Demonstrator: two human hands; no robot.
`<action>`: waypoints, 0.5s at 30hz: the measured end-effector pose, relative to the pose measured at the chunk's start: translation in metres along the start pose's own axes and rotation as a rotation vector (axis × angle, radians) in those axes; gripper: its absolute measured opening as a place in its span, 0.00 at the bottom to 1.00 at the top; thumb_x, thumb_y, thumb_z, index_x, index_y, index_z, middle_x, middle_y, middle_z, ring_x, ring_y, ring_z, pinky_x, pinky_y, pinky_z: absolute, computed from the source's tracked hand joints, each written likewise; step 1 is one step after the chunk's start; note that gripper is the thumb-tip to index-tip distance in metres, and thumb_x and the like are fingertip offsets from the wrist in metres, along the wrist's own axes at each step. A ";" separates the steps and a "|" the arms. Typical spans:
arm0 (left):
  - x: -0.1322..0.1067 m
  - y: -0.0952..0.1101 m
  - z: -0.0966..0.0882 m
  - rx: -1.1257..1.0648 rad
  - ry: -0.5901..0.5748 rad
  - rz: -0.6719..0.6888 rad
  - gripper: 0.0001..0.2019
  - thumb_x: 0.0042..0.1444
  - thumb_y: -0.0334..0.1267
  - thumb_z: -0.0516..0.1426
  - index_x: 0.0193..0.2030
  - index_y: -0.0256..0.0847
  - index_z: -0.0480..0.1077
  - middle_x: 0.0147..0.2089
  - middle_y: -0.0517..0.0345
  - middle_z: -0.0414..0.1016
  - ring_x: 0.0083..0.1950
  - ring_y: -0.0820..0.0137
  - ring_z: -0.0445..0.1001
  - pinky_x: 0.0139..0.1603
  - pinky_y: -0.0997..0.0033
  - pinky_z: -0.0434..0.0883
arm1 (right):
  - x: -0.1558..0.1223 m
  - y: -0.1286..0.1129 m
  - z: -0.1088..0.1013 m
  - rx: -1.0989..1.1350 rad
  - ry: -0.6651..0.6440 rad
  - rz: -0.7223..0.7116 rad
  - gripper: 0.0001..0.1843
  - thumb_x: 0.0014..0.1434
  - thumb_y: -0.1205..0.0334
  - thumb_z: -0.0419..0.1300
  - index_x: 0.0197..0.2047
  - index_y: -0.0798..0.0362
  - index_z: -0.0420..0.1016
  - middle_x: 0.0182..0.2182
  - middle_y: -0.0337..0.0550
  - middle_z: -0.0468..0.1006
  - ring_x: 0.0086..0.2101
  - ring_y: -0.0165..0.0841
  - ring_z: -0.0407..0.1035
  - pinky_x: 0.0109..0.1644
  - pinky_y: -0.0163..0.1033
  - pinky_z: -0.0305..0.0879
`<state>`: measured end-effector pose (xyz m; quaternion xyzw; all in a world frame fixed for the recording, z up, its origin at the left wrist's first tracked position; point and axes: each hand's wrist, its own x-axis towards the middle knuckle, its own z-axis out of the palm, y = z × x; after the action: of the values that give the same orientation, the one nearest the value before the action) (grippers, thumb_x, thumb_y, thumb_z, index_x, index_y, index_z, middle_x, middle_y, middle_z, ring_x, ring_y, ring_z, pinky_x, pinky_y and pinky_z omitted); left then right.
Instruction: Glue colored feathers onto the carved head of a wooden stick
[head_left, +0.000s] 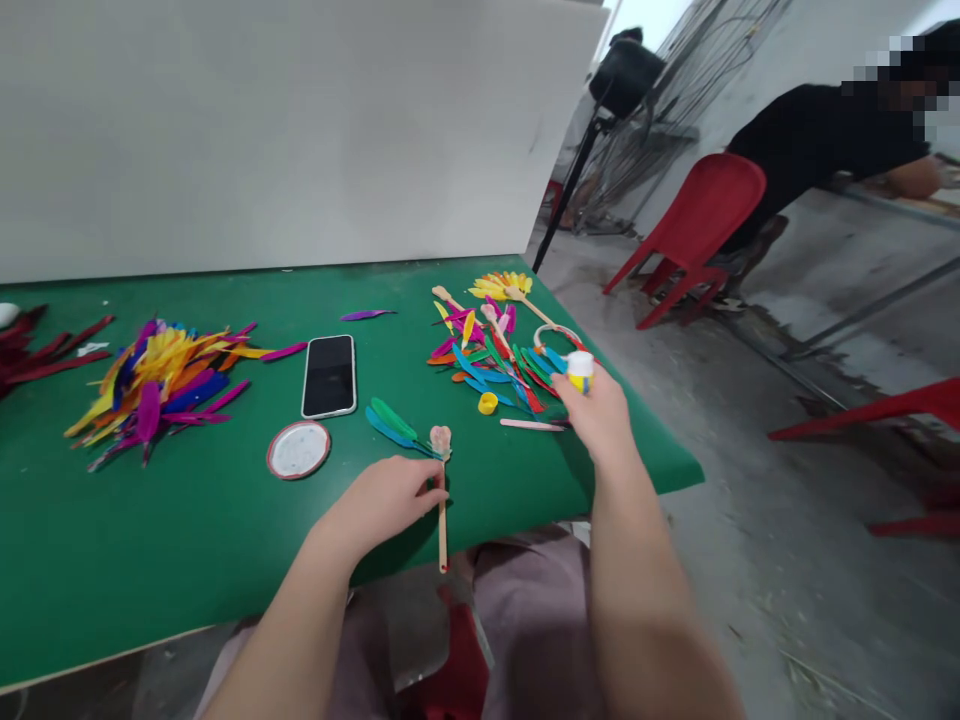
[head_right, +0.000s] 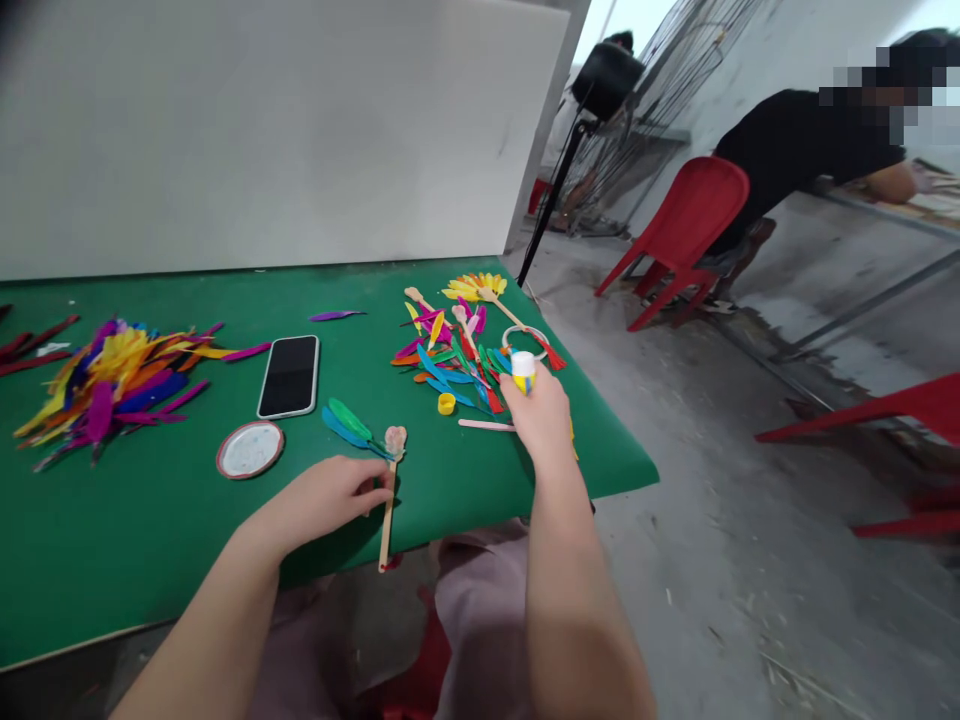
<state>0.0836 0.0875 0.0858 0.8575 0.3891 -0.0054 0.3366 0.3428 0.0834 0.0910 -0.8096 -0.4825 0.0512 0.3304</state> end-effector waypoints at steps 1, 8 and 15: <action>0.002 0.001 0.001 0.019 -0.007 -0.004 0.10 0.56 0.43 0.50 0.32 0.45 0.70 0.29 0.60 0.73 0.30 0.70 0.70 0.27 0.75 0.57 | 0.008 0.000 -0.002 -0.013 -0.067 -0.029 0.12 0.52 0.55 0.54 0.35 0.55 0.68 0.31 0.44 0.74 0.31 0.36 0.66 0.33 0.38 0.57; 0.015 0.015 0.011 0.127 -0.027 -0.007 0.10 0.57 0.43 0.50 0.32 0.44 0.68 0.28 0.60 0.73 0.30 0.69 0.71 0.25 0.74 0.56 | 0.007 0.010 0.013 -0.160 -0.327 -0.105 0.08 0.46 0.66 0.61 0.32 0.53 0.70 0.30 0.42 0.75 0.31 0.35 0.68 0.30 0.34 0.54; 0.027 0.038 0.017 0.279 -0.072 -0.052 0.09 0.58 0.41 0.50 0.33 0.43 0.68 0.31 0.55 0.75 0.34 0.63 0.74 0.28 0.71 0.61 | 0.005 0.020 0.021 -0.255 -0.372 -0.086 0.07 0.49 0.69 0.58 0.35 0.53 0.69 0.33 0.46 0.76 0.33 0.38 0.68 0.29 0.35 0.51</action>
<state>0.1323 0.0777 0.0871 0.8848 0.3943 -0.0990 0.2279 0.3522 0.0915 0.0642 -0.8002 -0.5717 0.1238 0.1326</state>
